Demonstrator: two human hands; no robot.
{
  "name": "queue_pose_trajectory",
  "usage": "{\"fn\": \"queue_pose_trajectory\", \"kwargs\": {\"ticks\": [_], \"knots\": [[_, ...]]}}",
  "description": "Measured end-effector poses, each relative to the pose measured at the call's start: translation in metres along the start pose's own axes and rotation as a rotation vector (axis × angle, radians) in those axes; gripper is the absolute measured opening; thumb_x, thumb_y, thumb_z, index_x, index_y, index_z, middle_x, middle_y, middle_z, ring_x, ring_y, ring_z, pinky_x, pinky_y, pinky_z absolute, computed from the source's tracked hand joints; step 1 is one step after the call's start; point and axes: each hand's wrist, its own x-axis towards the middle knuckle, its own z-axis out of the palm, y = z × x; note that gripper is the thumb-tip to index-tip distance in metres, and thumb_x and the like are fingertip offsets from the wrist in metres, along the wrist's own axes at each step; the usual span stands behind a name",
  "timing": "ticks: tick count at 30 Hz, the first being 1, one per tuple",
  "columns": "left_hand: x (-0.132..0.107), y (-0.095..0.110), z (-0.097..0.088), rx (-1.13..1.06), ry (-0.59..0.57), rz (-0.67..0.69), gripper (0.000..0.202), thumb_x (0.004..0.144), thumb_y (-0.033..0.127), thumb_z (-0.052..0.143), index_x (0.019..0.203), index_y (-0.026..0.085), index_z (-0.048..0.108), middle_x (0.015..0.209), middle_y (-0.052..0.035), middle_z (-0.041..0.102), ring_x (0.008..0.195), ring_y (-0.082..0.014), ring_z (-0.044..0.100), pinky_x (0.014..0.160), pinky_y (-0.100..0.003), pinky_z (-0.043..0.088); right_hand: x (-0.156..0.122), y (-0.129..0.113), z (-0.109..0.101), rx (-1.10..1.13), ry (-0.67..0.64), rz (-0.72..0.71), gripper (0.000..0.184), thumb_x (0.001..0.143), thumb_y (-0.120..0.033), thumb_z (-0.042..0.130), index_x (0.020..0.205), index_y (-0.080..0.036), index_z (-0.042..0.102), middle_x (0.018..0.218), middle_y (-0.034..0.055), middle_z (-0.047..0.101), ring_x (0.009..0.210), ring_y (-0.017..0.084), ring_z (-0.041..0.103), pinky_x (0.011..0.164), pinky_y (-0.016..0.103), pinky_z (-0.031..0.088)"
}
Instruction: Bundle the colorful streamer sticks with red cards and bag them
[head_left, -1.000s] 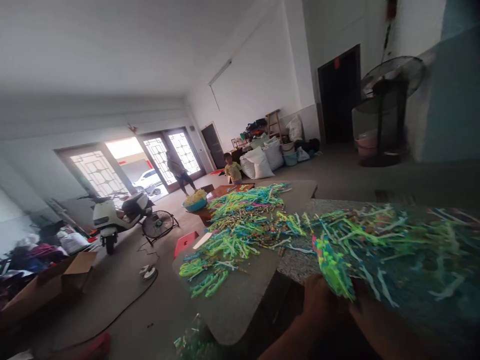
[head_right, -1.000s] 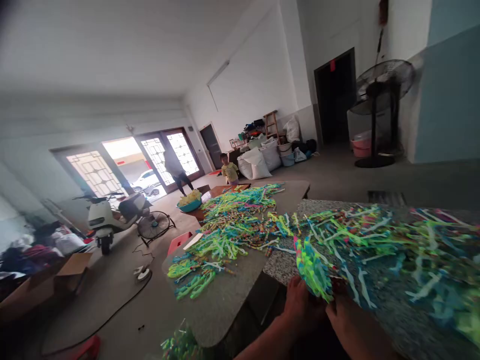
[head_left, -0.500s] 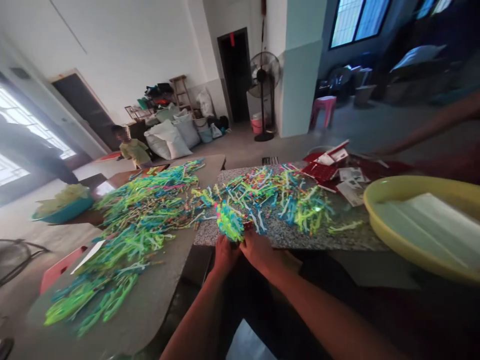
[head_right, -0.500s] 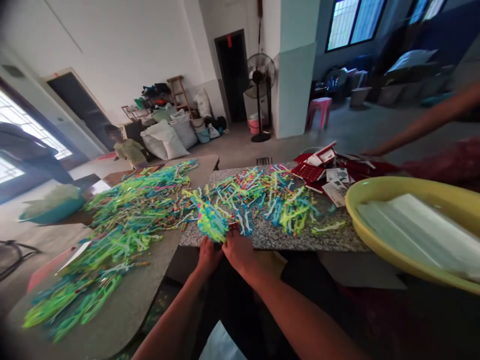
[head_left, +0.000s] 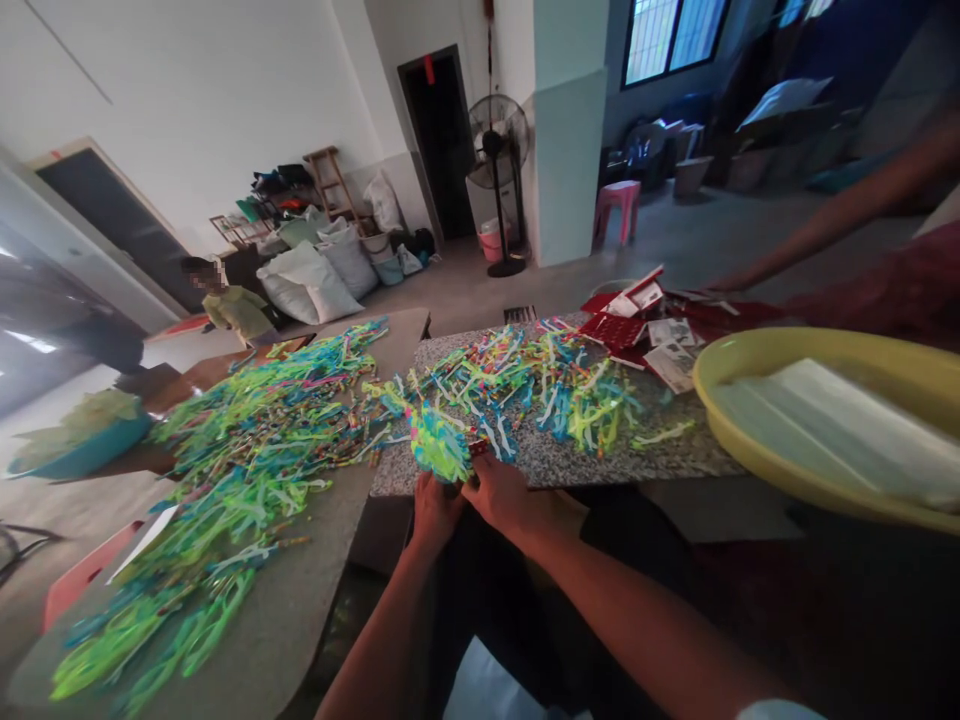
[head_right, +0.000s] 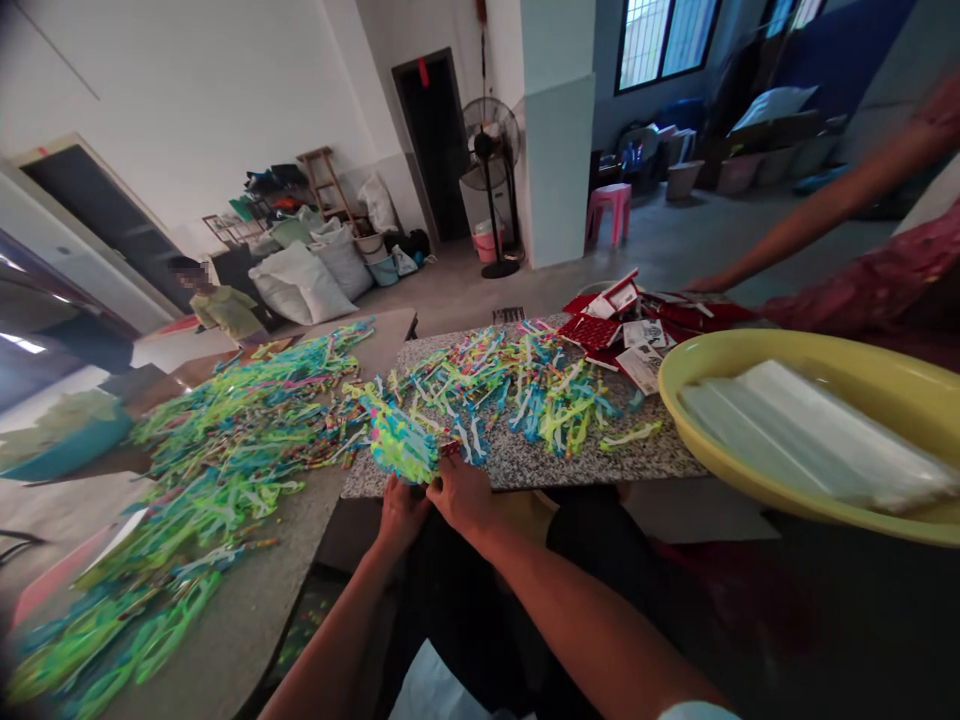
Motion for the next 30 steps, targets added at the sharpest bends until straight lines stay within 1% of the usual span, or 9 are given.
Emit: {"fn": "queue_pose_trajectory", "kwargs": {"ticks": [6,11,16,19,22,25,27,28,30], "knots": [[-0.001,-0.009,0.008,0.002,0.017,0.004,0.046,0.084,0.044,0.072,0.124,0.021,0.065,0.116,-0.0128,0.07,0.112,-0.034,0.063,0.096,-0.051,0.054,0.0,-0.011,0.0,0.02,-0.006,0.094,0.027,0.093,-0.031,0.057,0.115,-0.02,0.069,0.118,0.009,0.07,0.099,0.023,0.069,0.083,0.03,0.051],[-0.002,-0.016,0.014,0.004,0.019,0.001,0.045,0.082,0.039,0.072,0.123,0.02,0.065,0.118,-0.0131,0.07,0.114,-0.0346,0.062,0.1,-0.053,0.052,-0.003,-0.018,0.0,0.017,0.009,0.135,0.031,0.094,-0.031,0.057,0.121,-0.019,0.066,0.12,0.01,0.07,0.098,0.022,0.07,0.082,0.029,0.052],[-0.002,-0.016,0.015,0.004,0.025,-0.007,0.044,0.082,0.038,0.072,0.122,0.021,0.066,0.118,-0.0126,0.07,0.114,-0.0336,0.062,0.1,-0.052,0.053,-0.005,-0.017,-0.007,-0.035,-0.026,0.083,0.037,0.098,-0.032,0.052,0.129,-0.014,0.062,0.126,0.0155,0.068,0.099,0.024,0.071,0.08,0.03,0.054],[-0.002,-0.011,0.012,0.011,0.018,-0.005,0.039,0.084,0.04,0.071,0.117,0.021,0.068,0.111,-0.0114,0.071,0.112,-0.0331,0.063,0.098,-0.051,0.054,-0.006,-0.017,-0.008,-0.061,-0.071,0.033,0.037,0.101,-0.034,0.047,0.126,-0.013,0.065,0.117,0.0169,0.072,0.097,0.026,0.072,0.081,0.032,0.054],[0.002,-0.008,0.006,0.003,-0.001,-0.004,0.033,0.085,0.041,0.071,0.111,0.021,0.069,0.107,-0.011,0.072,0.11,-0.0327,0.065,0.096,-0.05,0.055,-0.004,-0.016,-0.008,-0.077,-0.094,0.027,0.035,0.102,-0.029,0.044,0.118,-0.012,0.07,0.108,0.0166,0.075,0.096,0.026,0.073,0.081,0.031,0.052],[0.007,-0.01,-0.003,-0.041,-0.056,0.01,0.029,0.086,0.044,0.071,0.103,0.021,0.07,0.1,-0.0097,0.072,0.104,-0.0311,0.067,0.092,-0.048,0.057,0.007,-0.005,-0.017,-0.043,-0.193,-0.035,0.031,0.099,-0.032,0.05,0.106,-0.016,0.076,0.103,0.0134,0.077,0.096,0.025,0.073,0.079,0.029,0.05],[0.009,-0.015,-0.008,-0.084,-0.072,0.025,0.032,0.086,0.047,0.07,0.104,0.021,0.069,0.099,-0.0095,0.073,0.101,-0.0298,0.069,0.09,-0.046,0.058,0.02,0.01,-0.028,-0.016,-0.279,-0.072,0.029,0.097,-0.034,0.053,0.097,-0.018,0.078,0.1,0.0116,0.078,0.095,0.024,0.072,0.078,0.028,0.049],[0.01,-0.018,-0.01,-0.102,-0.068,0.027,0.034,0.087,0.049,0.07,0.106,0.021,0.069,0.101,-0.0098,0.073,0.101,-0.0294,0.069,0.09,-0.046,0.058,0.028,0.019,-0.034,-0.016,-0.285,-0.051,0.03,0.097,-0.033,0.052,0.096,-0.018,0.078,0.1,0.0116,0.078,0.095,0.024,0.072,0.077,0.028,0.048],[0.01,-0.022,-0.012,-0.123,-0.053,0.017,0.039,0.086,0.051,0.07,0.11,0.02,0.068,0.102,-0.0102,0.073,0.1,-0.0287,0.07,0.088,-0.045,0.059,0.042,0.035,-0.043,-0.044,-0.224,0.056,0.034,0.101,-0.031,0.046,0.1,-0.016,0.076,0.103,0.0129,0.077,0.096,0.024,0.071,0.079,0.029,0.047]]}}
